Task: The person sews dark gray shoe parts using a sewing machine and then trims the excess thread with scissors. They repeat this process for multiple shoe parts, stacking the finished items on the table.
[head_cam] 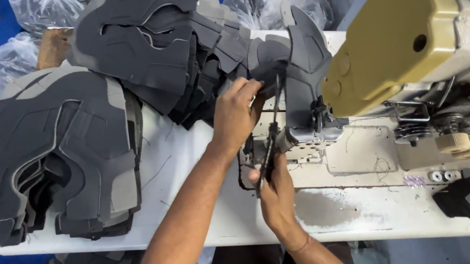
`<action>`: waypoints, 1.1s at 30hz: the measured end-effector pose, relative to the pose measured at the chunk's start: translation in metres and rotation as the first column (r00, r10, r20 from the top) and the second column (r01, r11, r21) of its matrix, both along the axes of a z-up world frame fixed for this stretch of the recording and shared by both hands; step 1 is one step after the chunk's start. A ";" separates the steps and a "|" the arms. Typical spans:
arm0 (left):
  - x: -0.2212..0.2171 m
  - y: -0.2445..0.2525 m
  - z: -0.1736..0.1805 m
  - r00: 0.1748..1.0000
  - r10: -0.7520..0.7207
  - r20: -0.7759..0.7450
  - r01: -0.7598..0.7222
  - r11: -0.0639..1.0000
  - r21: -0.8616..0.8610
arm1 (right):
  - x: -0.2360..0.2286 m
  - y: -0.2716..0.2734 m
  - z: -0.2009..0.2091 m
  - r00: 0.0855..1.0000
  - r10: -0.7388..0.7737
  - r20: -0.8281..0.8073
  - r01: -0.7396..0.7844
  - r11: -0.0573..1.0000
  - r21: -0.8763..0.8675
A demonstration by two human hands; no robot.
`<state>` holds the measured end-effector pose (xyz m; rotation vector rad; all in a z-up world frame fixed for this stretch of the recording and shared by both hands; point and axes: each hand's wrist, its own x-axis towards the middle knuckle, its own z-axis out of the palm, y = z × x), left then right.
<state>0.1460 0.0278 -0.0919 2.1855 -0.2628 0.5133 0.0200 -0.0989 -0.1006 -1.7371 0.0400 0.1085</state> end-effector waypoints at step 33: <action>0.100 0.052 0.123 0.820 0.306 0.485 -0.019 0.860 -0.510 | -0.064 -0.123 -0.030 0.963 0.234 -0.130 -0.267 0.871 -0.413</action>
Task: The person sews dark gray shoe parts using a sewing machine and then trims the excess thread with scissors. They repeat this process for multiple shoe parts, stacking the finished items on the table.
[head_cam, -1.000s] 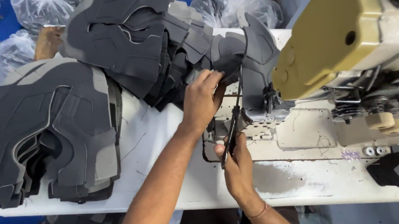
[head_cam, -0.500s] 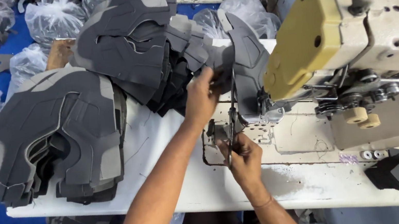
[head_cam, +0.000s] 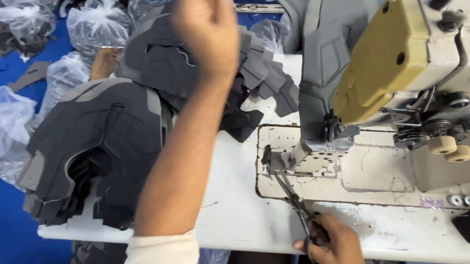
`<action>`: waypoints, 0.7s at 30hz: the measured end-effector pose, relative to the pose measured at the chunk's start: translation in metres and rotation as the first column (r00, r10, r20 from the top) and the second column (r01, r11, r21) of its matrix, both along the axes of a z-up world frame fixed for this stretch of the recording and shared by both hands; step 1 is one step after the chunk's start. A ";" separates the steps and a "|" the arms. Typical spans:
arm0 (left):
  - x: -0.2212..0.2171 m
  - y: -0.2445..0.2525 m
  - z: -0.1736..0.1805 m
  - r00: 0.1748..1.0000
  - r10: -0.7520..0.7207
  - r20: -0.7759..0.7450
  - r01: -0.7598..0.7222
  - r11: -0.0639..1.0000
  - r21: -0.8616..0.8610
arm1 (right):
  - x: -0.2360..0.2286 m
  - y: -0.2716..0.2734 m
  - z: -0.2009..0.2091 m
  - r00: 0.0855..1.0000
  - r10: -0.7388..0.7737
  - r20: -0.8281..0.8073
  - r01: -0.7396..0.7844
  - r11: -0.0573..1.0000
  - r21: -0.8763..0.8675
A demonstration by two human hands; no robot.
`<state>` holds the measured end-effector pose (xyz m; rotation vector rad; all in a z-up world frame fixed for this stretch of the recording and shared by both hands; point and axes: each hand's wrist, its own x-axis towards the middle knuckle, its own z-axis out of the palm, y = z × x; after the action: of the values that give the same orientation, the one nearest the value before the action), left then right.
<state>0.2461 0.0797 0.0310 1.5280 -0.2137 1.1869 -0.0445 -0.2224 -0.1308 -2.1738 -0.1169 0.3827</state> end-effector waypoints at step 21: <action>-0.248 0.185 0.012 0.438 0.784 -0.441 -0.069 0.518 0.852 | 0.039 -0.031 -0.009 0.898 0.157 0.411 -0.087 0.979 -0.184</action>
<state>-0.0016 0.2644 0.0431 2.9125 0.5071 0.6391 -0.0058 -0.2532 -0.1400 -2.3890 -0.4829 -0.0213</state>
